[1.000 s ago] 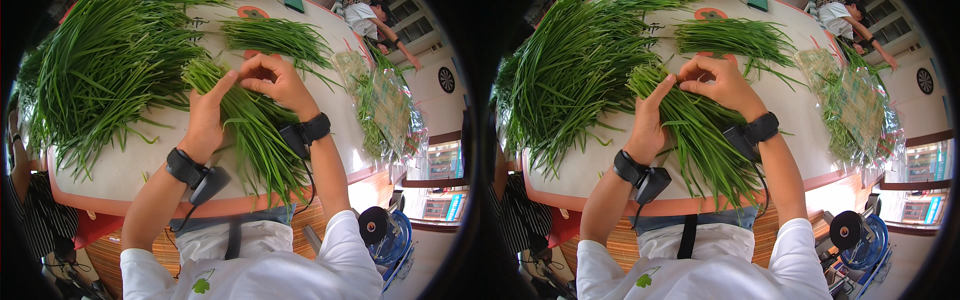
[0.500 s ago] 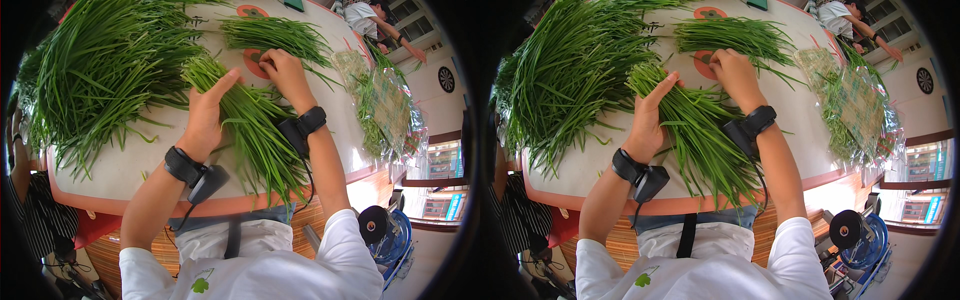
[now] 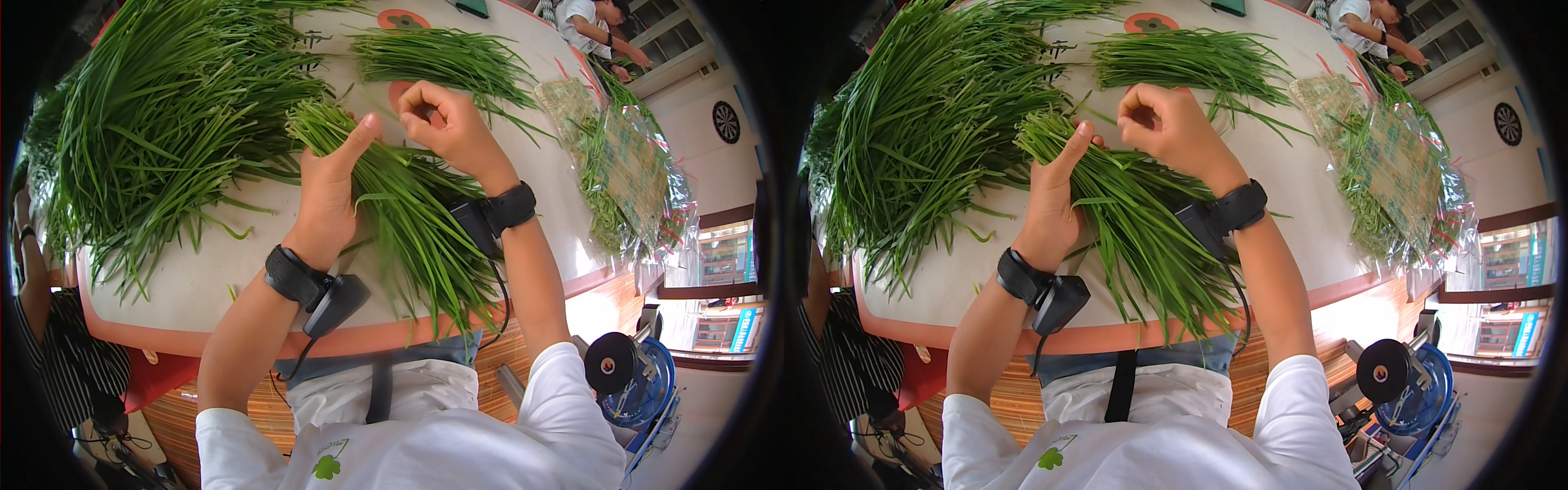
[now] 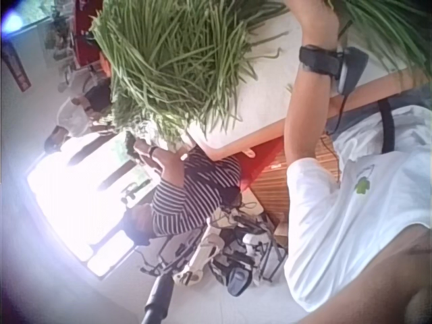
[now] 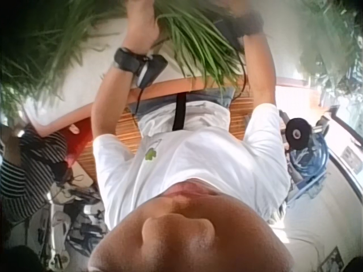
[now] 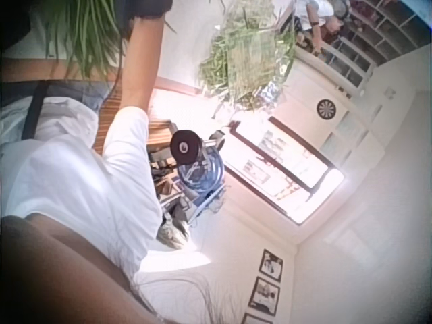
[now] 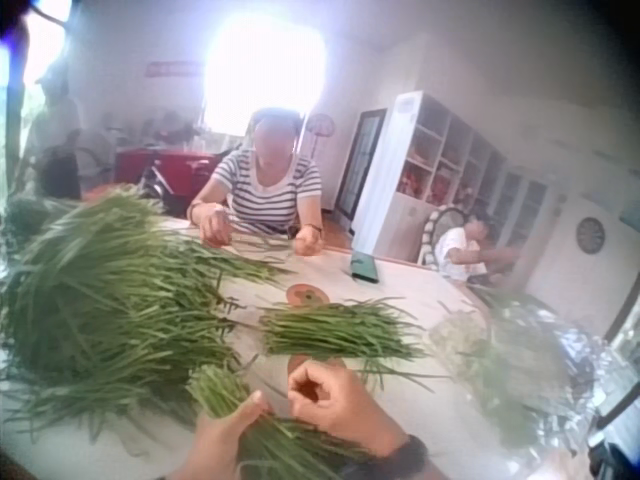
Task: The person sorts green stalks by hand, pulling individual pieces from a large bundle and placing them into smaller piles on the table.
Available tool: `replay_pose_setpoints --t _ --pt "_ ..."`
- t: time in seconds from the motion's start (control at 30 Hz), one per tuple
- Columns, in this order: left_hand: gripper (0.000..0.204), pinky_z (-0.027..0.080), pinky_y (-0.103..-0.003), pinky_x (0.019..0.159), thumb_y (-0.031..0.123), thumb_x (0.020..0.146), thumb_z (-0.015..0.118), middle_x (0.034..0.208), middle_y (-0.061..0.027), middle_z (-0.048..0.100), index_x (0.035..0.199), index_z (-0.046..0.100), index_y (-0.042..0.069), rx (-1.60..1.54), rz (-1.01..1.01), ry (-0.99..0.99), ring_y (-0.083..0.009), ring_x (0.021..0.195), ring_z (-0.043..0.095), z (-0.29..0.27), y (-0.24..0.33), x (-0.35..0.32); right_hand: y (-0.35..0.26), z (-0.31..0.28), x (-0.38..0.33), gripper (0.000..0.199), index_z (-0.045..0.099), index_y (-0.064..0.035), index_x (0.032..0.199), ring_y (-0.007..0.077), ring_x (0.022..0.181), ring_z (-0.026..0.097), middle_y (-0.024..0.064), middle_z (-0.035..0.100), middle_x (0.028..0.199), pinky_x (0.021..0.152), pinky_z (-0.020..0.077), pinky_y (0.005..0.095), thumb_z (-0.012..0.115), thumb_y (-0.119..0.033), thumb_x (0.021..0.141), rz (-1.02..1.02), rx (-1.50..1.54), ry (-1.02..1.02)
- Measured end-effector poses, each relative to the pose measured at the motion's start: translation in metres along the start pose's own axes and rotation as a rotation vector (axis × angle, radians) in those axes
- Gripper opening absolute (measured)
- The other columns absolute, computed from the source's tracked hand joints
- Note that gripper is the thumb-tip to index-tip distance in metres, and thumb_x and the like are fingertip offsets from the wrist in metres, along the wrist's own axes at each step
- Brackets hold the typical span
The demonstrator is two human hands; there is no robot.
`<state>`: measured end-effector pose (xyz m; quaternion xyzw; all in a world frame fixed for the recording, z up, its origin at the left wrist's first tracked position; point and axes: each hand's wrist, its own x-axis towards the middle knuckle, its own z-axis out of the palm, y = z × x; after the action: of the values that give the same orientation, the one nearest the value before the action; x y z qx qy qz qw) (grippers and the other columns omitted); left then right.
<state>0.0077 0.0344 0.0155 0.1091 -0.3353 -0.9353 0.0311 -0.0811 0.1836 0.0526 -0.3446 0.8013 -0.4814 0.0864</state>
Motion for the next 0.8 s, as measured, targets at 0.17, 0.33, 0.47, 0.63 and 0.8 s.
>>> replay_pose_setpoints --t 0.17,0.33,0.47,0.63,0.8 --pt "0.019 0.056 -0.031 0.061 0.017 0.089 0.067 0.088 -0.0048 0.063 0.101 0.056 0.007 -0.019 0.033 -0.021 -0.0148 0.072 0.062 0.006 -0.001 0.000 -0.002 0.007 -0.003 0.011 0.059 -0.0003 0.087 0.0075 0.076 0.053 -0.0007 0.058 0.081 0.072 0.0443 0.0238 0.063 -0.010 0.086 -0.124 0.026 -0.177" --pt "0.016 0.055 -0.031 0.061 0.012 0.086 0.069 0.087 -0.0048 0.064 0.096 0.059 0.005 -0.068 -0.013 0.043 -0.0147 0.072 0.063 -0.002 0.000 0.001 0.012 0.010 0.007 0.015 0.065 -0.0027 0.098 0.0164 0.080 0.060 0.0066 0.064 0.098 0.072 0.0479 0.0278 0.062 -0.013 0.089 -0.239 -0.020 0.023" --pt "0.015 0.055 -0.034 0.063 0.012 0.088 0.066 0.090 -0.0049 0.063 0.100 0.057 0.009 -0.058 -0.035 0.041 -0.0158 0.074 0.062 0.004 0.001 -0.001 0.060 -0.001 0.011 0.023 0.065 -0.0088 0.109 0.0271 0.098 0.059 0.0079 0.056 0.126 0.083 0.0486 0.0358 0.055 -0.008 0.089 -0.306 -0.475 0.193" --pt "0.016 0.055 -0.035 0.064 0.014 0.087 0.068 0.090 -0.0043 0.062 0.099 0.057 0.011 -0.047 -0.013 0.018 -0.0164 0.076 0.062 0.002 0.002 -0.002 0.069 0.004 0.014 0.040 0.060 -0.0117 0.121 0.0306 0.112 0.052 0.0056 0.051 0.137 0.092 0.0449 0.0419 0.052 -0.002 0.083 -0.260 -0.778 0.157" --pt "0.018 0.054 -0.035 0.065 0.014 0.087 0.068 0.090 -0.0039 0.062 0.100 0.057 0.011 -0.035 -0.015 0.011 -0.0161 0.077 0.061 0.001 0.001 -0.001 0.071 0.001 0.015 0.040 0.059 -0.0089 0.121 0.0308 0.110 0.051 0.0038 0.048 0.138 0.090 0.0449 0.0426 0.049 -0.002 0.084 -0.226 -0.784 0.137"
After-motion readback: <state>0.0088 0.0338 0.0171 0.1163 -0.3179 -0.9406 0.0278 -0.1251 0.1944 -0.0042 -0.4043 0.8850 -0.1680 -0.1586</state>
